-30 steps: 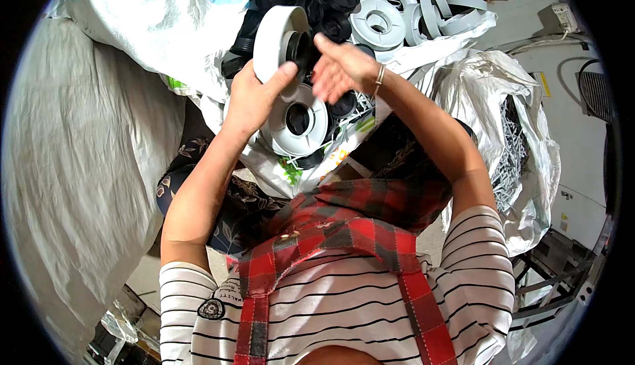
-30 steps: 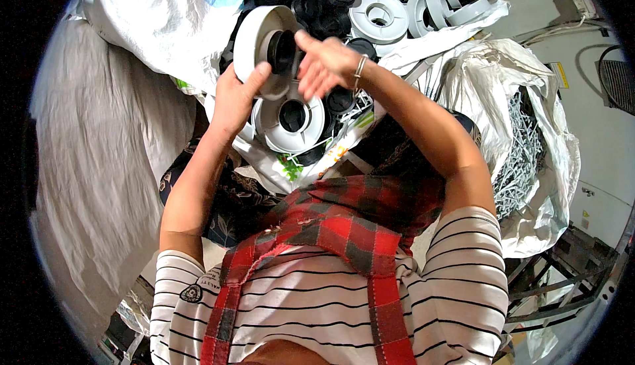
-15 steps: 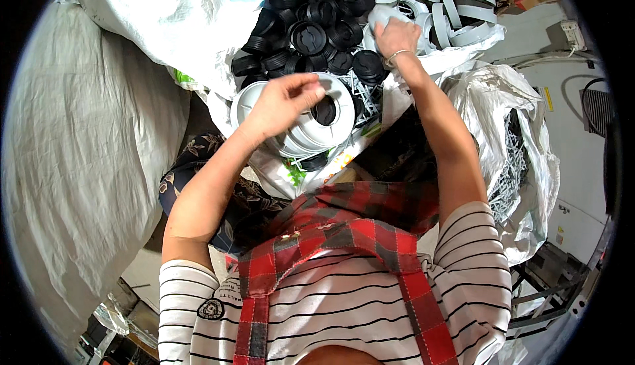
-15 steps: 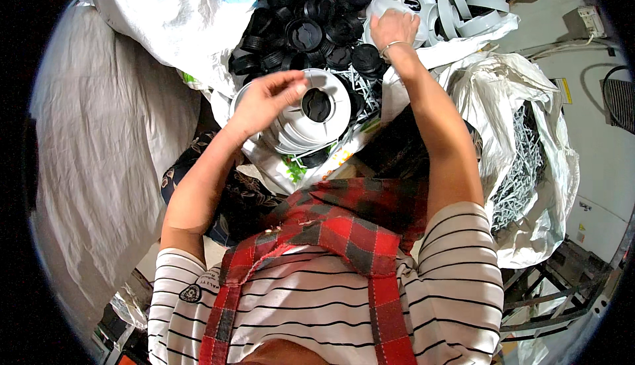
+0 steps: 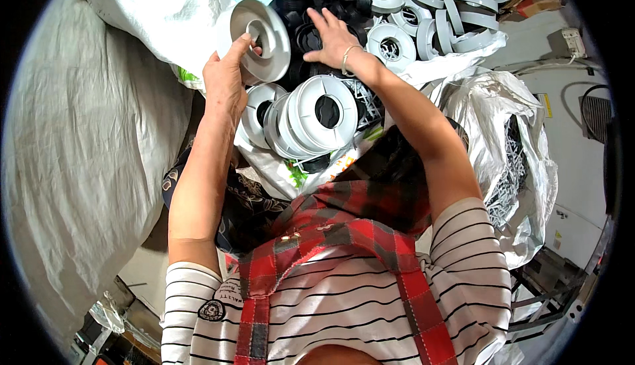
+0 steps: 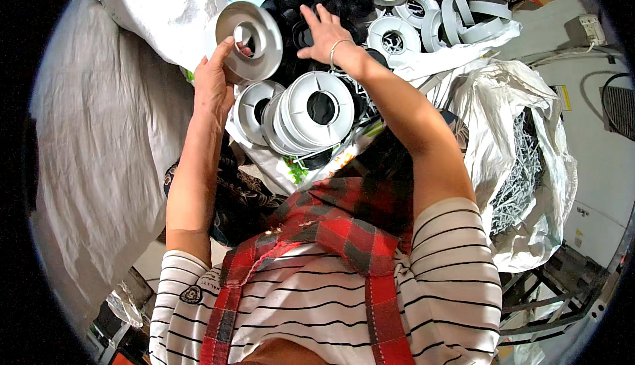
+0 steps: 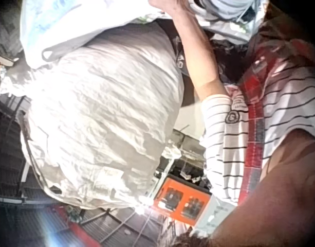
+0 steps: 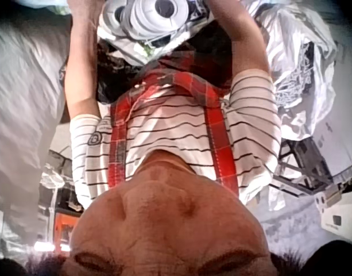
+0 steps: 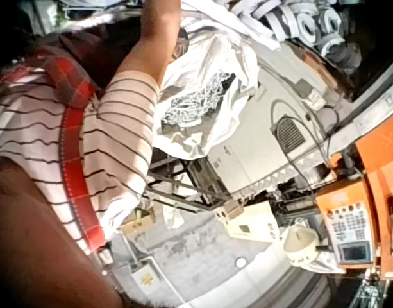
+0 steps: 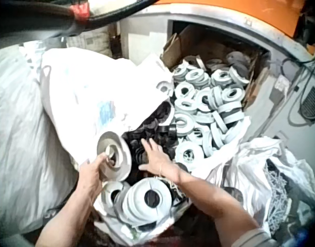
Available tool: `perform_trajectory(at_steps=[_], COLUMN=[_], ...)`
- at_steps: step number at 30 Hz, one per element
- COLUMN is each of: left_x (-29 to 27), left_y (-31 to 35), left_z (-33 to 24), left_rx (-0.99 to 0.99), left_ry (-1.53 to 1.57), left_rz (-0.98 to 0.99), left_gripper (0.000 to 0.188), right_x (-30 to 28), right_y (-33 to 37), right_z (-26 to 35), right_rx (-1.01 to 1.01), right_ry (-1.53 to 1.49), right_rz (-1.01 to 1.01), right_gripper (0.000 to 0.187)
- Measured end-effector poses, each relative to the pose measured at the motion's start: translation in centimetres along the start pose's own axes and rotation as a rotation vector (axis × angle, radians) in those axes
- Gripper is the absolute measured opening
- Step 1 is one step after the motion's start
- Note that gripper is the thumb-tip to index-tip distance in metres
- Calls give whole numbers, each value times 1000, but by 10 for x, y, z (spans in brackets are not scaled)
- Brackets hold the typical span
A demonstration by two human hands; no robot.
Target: The person sits on the floor and assembles white plastic rings with black rubber gaskets. They pick up a white ring and a black gasket, fit the gasket into the center of the ring, and place the assembled unit into a stack. This process is repeated continuously throughout the video.
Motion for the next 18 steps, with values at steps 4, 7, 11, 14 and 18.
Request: perform_trajectory(at_steps=[4,7,11,14,18], left_x=[-4,9,39,51,67], left_y=[-6,-4,5,15,29], left_z=[0,-2,14,12,10], left_rx=[97,186,17,12,-93], left_ry=[-60,-38,36,18,18], left_rz=[-2,56,281,355,425], left_gripper=[29,21,30,35,38], right_x=[5,-33,-56,-70,-71], right_y=[-2,-3,26,41,62], right_z=[9,32,84,96,103], right_rx=[68,-104,-303,-275,-396], right_ry=[132,-114,-485,-339,-89], right_rz=[137,-104,99,140,191], right_gripper=[84,78,77,75,76])
Point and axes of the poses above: each hand's wrist, its own y-axis away from the middle knuckle, its own x-axis out of the palm, z = x × y, the point moved 10 cm from there along -y, towards the middle knuckle, and after that the axes turned 12 degrees about -y, right-handed, at the moved point
